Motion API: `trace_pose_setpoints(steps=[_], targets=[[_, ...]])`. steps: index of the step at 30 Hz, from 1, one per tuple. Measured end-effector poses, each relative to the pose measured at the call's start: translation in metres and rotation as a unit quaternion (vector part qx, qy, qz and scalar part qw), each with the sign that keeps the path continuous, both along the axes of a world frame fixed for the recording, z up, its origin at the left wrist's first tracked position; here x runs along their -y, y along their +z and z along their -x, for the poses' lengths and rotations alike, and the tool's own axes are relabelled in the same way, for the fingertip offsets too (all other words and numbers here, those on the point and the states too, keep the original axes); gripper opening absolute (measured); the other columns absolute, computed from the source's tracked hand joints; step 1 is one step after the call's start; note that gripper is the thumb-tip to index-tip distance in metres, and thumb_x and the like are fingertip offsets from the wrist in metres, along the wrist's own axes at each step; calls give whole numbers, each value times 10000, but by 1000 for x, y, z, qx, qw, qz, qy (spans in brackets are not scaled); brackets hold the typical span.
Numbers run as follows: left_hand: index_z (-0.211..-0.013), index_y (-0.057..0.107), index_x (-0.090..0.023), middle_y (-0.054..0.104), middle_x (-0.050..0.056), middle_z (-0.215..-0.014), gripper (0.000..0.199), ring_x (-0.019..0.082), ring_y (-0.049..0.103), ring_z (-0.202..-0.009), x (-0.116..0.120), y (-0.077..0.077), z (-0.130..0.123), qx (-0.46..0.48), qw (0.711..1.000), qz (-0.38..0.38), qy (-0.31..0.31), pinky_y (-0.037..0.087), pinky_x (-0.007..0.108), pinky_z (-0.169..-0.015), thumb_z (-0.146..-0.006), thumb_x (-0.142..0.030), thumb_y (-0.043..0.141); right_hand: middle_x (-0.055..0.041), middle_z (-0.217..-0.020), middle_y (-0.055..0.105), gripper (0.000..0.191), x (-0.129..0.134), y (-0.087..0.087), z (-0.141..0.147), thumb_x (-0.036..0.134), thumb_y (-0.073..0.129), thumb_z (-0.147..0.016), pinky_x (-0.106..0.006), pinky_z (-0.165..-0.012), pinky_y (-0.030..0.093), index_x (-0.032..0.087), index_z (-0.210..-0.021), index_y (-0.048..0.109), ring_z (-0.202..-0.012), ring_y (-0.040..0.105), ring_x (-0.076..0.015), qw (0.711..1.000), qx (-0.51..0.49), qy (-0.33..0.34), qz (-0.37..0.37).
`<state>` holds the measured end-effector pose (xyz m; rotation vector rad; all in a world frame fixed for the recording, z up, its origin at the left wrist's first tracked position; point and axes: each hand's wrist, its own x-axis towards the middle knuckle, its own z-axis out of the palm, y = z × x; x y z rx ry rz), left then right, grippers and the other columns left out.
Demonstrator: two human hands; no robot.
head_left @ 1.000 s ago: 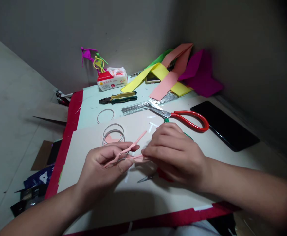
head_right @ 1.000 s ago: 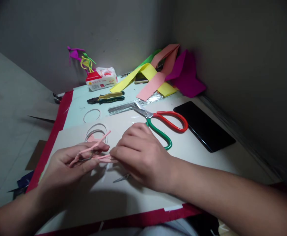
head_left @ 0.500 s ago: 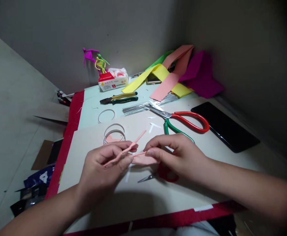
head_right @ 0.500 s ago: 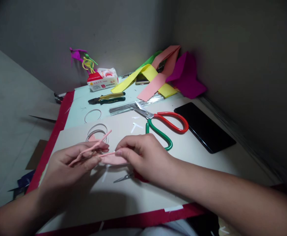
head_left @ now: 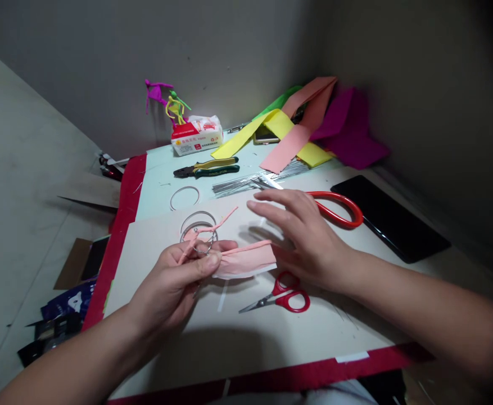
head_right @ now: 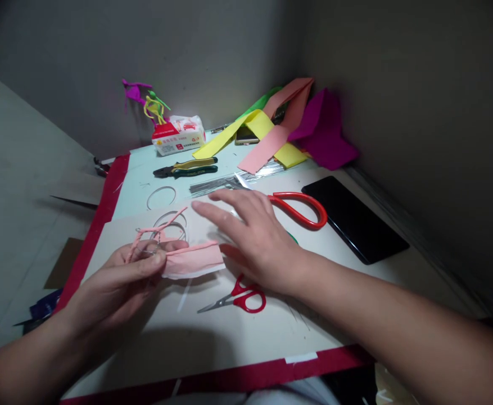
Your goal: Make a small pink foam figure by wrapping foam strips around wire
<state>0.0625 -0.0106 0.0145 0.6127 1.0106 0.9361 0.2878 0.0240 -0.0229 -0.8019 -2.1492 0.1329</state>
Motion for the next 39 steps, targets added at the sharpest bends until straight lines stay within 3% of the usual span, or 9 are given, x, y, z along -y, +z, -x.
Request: trace_pose_setpoints(steps=[5,9,16,21,25,28,33,35,39], targets=[[-865,759,-131,727,48,-766,106,134,666,-737,5,-1,-6,-33,999,-18,-26,547,228,-780,-767,-127,720,-69,-1024,709,228,10,5,8,169,589,-876,-452,-917,437,189,-1101,620,-984,597,-222,991,-10,27,-129],[-889,763,-158,747,42,-808,117,133,671,-777,9,0,-9,-98,993,-32,-54,527,195,-747,-776,-168,734,-46,-868,731,140,19,15,9,168,539,-902,-420,-843,447,175,-984,653,-848,593,-197,987,3,52,-149],[-791,761,-145,716,22,-720,146,113,633,-671,9,-1,-4,-163,969,8,-188,488,192,-644,-757,-287,759,-51,-770,678,163,25,19,9,78,518,-836,-396,-759,408,171,-900,637,-767,565,-187,996,-68,55,18],[-873,777,-158,762,60,-850,177,154,673,-780,7,1,-1,-142,964,-3,-226,509,230,-752,-721,-250,777,-46,-718,670,214,25,20,11,82,445,-859,-363,-719,412,167,-837,640,-680,573,-156,987,-100,59,107],[-878,775,-143,766,86,-764,192,170,682,-691,6,6,-6,-174,959,-2,-223,529,255,-684,-736,-270,751,-14,-677,674,225,28,23,13,70,471,-836,-333,-710,422,182,-793,662,-626,573,-130,977,-119,52,168],[-836,777,-132,746,88,-667,187,191,690,-664,5,10,-10,-202,953,-19,-227,532,263,-642,-767,-294,714,-1,-649,679,199,30,28,15,68,533,-794,-299,-681,445,186,-739,684,-631,582,-130,946,-150,45,284],[-755,774,-142,709,55,-564,205,152,652,-540,5,7,-10,-235,940,-53,-243,514,246,-617,-811,-308,669,25,-563,620,122,31,32,17,110,582,-802,-230,-530,445,164,-713,647,-540,574,-112,815,-198,40,544],[-740,769,-142,707,52,-581,241,127,616,-489,6,6,-10,-241,938,-57,-241,500,231,-571,-817,-344,662,20,-592,631,100,30,29,17,113,589,-815,-232,-552,451,160,-760,657,-551,575,-108,837,-188,54,510],[-714,754,-121,690,58,-595,287,112,573,-485,9,5,-13,-234,942,-59,-232,477,206,-493,-803,-382,675,-37,-752,695,92,29,22,14,125,616,-828,-283,-687,455,160,-819,702,-690,600,-132,953,-138,86,256]])
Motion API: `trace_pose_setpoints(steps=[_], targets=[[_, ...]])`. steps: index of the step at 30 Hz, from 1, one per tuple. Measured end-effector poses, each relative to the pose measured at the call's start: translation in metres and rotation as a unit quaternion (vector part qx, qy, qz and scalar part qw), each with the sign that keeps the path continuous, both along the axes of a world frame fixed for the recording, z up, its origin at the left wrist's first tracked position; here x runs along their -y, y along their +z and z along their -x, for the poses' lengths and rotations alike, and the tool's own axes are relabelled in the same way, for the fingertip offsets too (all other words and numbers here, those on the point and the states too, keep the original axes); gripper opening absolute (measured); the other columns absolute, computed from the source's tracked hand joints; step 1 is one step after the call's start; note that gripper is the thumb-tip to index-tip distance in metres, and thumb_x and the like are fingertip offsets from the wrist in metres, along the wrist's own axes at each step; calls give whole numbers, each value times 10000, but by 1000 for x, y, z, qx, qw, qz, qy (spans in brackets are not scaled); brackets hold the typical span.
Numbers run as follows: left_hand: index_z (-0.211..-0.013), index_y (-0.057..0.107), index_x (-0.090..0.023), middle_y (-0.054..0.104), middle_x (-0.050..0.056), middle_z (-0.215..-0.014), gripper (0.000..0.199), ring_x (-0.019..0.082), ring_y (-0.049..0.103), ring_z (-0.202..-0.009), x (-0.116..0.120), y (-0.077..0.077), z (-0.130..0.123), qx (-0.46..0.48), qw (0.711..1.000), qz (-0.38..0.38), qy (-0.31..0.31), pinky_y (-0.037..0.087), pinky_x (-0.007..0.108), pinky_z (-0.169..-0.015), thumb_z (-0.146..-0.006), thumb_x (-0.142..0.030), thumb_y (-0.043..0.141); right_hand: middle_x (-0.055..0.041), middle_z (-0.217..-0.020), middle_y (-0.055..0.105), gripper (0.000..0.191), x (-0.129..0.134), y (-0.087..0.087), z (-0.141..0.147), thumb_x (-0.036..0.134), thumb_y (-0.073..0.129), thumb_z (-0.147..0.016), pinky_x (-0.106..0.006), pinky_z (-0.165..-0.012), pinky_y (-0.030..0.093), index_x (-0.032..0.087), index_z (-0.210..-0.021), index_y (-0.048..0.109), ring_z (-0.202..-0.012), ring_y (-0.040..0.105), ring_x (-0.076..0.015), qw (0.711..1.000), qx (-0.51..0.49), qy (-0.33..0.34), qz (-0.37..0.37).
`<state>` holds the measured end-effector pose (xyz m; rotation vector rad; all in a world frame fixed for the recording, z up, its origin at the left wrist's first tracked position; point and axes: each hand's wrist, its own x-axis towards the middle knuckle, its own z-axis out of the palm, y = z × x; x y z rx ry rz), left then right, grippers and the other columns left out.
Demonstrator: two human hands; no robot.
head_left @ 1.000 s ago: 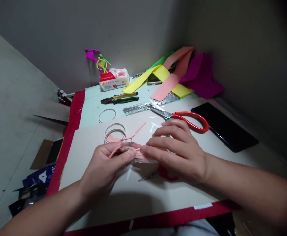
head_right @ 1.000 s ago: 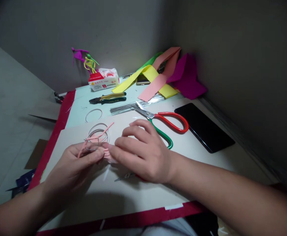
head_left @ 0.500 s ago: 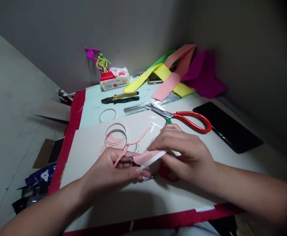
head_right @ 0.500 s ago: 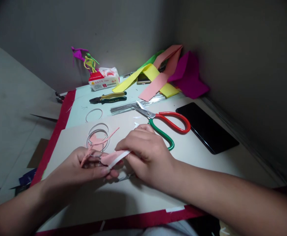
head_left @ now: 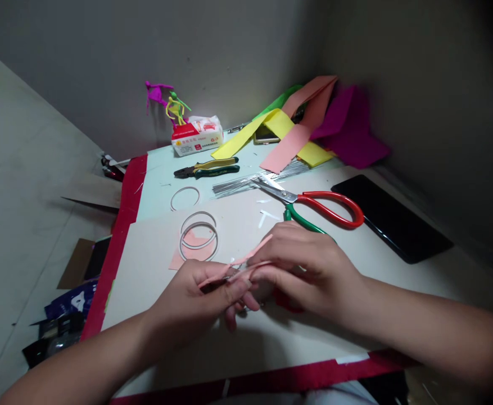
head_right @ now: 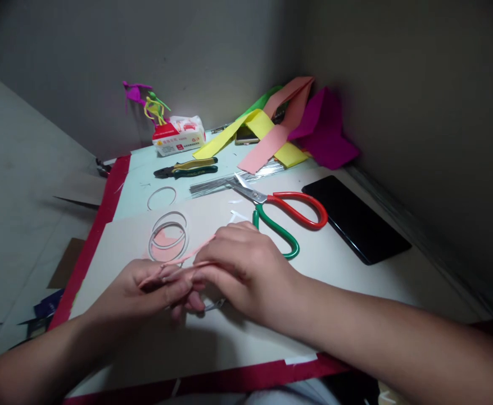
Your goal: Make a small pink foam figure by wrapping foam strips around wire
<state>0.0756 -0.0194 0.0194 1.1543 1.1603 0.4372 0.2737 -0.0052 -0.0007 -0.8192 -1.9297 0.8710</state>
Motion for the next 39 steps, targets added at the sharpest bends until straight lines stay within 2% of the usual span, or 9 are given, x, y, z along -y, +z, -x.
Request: trace_pose_setpoints(steps=[2,6,10,14,19,23,27,33,39], targets=[[-727,745,-119,703,66,-620,282,108,560,-486,2,0,-2,13,1000,12,22,479,203,-474,-782,-391,697,-33,-726,696,131,0,-1,0,113,597,-844,-276,-689,459,160,-803,711,-666,595,-122,1000,5,3,-25],[-758,734,-125,714,61,-628,261,93,533,-456,4,-1,-3,30,999,26,33,486,200,-463,-788,-381,694,-21,-724,715,115,0,4,3,126,637,-818,-217,-605,477,162,-745,719,-640,623,-107,985,-29,3,168],[-782,745,-134,712,57,-640,224,84,498,-443,4,-1,-1,1,1000,12,20,435,177,-420,-814,-340,664,-26,-649,698,159,-1,8,6,251,671,-815,-214,-528,473,139,-704,693,-581,618,-110,917,-104,49,381],[-662,749,-140,636,22,-535,262,62,394,-394,5,2,-1,-50,998,-43,7,315,178,-383,-807,-338,658,20,-544,627,199,-2,9,5,318,732,-755,-169,-354,321,126,-726,688,-380,442,-38,865,-124,65,481],[-592,743,-163,582,-2,-479,240,77,390,-418,7,0,-1,-54,994,-93,8,305,205,-434,-773,-307,678,52,-483,558,167,-4,6,5,273,733,-751,-163,-345,324,117,-721,680,-374,447,-39,860,-102,74,494],[-580,736,-154,593,13,-489,244,94,425,-453,7,-3,1,-70,991,-113,2,309,212,-455,-755,-319,695,28,-613,649,129,-2,2,7,198,720,-757,-156,-402,372,136,-856,665,-452,518,-47,869,-143,81,466],[-556,733,-144,587,23,-469,263,103,446,-455,7,-3,0,-77,988,-131,3,319,215,-454,-743,-329,711,59,-532,579,59,2,3,7,202,692,-781,-163,-348,312,151,-789,665,-373,428,-33,889,-145,76,428],[-676,794,-186,667,27,-553,133,117,492,-487,10,1,-5,-68,984,-162,29,338,213,-457,-742,-277,722,38,-537,586,226,-2,2,9,340,717,-772,-148,-352,295,131,-779,629,-390,432,-32,870,-112,74,475],[-685,800,-197,594,-2,-475,187,96,414,-439,8,-1,-4,-123,968,-215,-43,291,220,-444,-779,-314,689,36,-551,586,155,-3,-3,7,288,624,-829,-161,-373,266,133,-824,630,-386,375,-36,866,-35,122,483]])
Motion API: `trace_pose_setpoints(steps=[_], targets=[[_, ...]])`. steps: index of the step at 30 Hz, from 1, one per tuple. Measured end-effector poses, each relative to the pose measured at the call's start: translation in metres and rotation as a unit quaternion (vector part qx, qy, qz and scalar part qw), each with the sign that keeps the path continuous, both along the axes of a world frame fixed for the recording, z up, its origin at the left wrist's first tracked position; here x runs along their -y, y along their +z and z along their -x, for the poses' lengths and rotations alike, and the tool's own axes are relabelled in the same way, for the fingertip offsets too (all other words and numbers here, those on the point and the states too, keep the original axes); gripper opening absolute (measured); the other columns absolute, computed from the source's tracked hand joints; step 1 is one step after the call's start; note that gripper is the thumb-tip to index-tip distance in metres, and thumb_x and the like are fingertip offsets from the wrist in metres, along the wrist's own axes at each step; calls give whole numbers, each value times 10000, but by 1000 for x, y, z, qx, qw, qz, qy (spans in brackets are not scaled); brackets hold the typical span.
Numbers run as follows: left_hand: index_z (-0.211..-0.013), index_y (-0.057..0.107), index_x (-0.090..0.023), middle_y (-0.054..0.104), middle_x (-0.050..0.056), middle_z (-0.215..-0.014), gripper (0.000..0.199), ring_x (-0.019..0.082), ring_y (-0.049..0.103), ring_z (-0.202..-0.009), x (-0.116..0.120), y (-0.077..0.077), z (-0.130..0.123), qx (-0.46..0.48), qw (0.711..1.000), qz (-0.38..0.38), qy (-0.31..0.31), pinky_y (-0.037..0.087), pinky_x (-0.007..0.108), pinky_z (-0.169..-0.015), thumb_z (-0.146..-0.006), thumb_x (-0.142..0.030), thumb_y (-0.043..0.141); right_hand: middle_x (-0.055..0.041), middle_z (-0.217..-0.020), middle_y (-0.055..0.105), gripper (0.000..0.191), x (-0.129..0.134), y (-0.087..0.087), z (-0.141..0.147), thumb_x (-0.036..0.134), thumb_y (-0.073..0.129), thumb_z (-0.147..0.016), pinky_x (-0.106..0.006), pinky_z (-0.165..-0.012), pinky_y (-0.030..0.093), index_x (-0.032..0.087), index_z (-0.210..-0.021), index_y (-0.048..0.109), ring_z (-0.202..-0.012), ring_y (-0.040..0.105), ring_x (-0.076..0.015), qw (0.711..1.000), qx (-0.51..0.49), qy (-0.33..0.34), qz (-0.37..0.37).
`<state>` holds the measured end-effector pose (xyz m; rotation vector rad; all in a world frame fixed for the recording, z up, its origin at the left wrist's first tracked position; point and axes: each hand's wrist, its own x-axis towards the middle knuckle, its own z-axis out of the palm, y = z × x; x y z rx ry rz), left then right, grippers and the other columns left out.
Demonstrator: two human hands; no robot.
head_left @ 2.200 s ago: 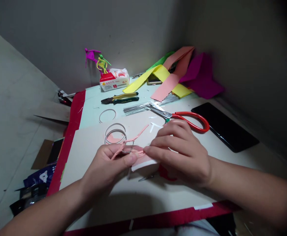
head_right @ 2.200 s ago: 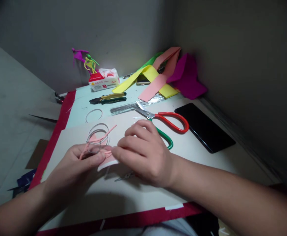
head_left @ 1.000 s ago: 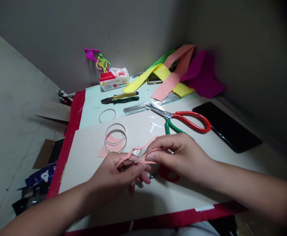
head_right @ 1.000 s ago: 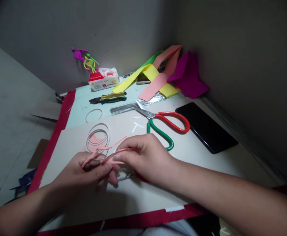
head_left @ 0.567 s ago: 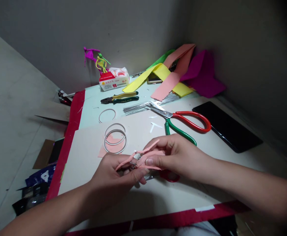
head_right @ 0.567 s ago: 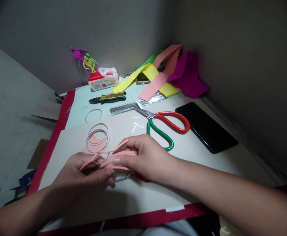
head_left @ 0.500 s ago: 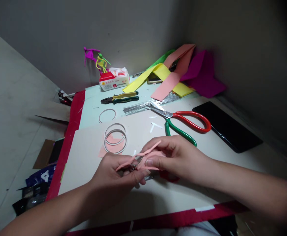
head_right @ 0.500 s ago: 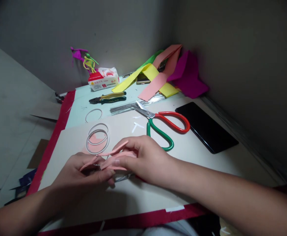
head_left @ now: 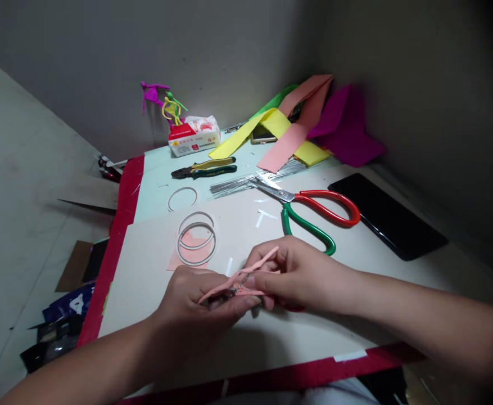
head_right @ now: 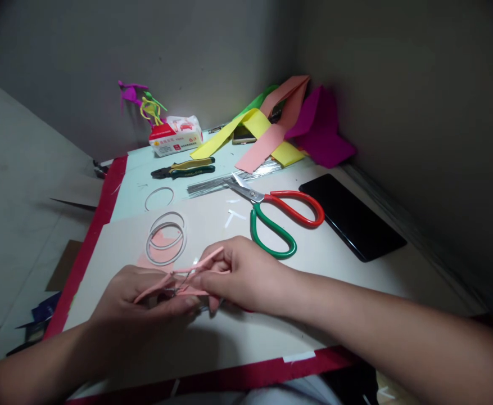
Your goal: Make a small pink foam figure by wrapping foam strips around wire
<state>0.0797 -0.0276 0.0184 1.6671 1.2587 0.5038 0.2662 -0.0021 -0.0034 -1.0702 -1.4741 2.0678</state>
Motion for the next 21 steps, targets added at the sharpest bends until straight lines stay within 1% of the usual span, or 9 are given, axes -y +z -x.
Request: trace_pose_setpoints(steps=[2,4,6,8,11,14,18,20,21], targets=[[-595,770,-174,552,-3,-446,261,95,393,-431,1,-2,1,-17,1000,-9,-6,260,229,-437,-783,-334,684,14,-654,626,86,1,3,-1,193,615,-802,-169,-447,322,136,-858,647,-487,454,-56,999,-10,-19,-44],[-524,727,-163,515,-6,-431,314,94,380,-431,1,-4,3,-20,999,-25,-3,252,236,-443,-781,-338,689,-7,-744,650,161,1,6,-1,131,595,-781,-178,-512,356,133,-925,667,-580,501,-75,997,-23,-23,-71],[-499,700,-167,494,-12,-432,327,96,378,-436,2,-4,3,-13,999,-37,-8,268,234,-447,-779,-337,695,-5,-734,642,193,0,8,-2,120,589,-774,-176,-513,349,124,-947,676,-577,485,-72,998,-30,-3,-57],[-490,690,-177,513,-5,-444,325,110,415,-448,1,-3,3,-6,999,-41,-13,312,231,-456,-773,-336,699,12,-690,617,133,-2,7,-2,138,604,-767,-169,-481,315,123,-881,672,-533,440,-57,999,-36,10,-27],[-571,739,-202,619,29,-517,253,171,558,-541,0,0,2,10,999,-45,-27,429,254,-534,-775,-346,695,34,-654,587,38,-3,3,-2,163,618,-764,-163,-449,267,136,-789,629,-489,393,-39,999,-52,6,5],[-661,779,-230,682,47,-574,203,216,640,-628,0,0,2,4,997,-67,-47,504,298,-634,-789,-356,684,37,-631,579,3,-1,2,0,136,603,-768,-155,-467,296,139,-766,603,-502,438,-42,998,-64,1,20],[-648,775,-248,658,7,-508,203,169,635,-547,3,-9,3,-34,981,-184,-53,538,326,-737,-800,-351,688,34,-574,580,12,0,2,2,146,591,-767,-151,-434,302,144,-761,600,-469,452,-50,998,-48,6,35],[-645,762,-232,617,-32,-449,227,125,583,-456,4,-14,4,-53,957,-281,-44,540,325,-772,-813,-365,685,38,-545,575,9,0,0,1,145,599,-742,-146,-410,299,147,-751,599,-442,438,-48,999,-34,10,41],[-639,748,-226,607,-46,-440,256,106,552,-419,4,-16,4,-60,942,-329,-17,542,315,-771,-805,-412,689,37,-542,581,24,0,-2,1,138,602,-729,-144,-410,311,149,-749,595,-442,446,-49,998,-31,12,45]])
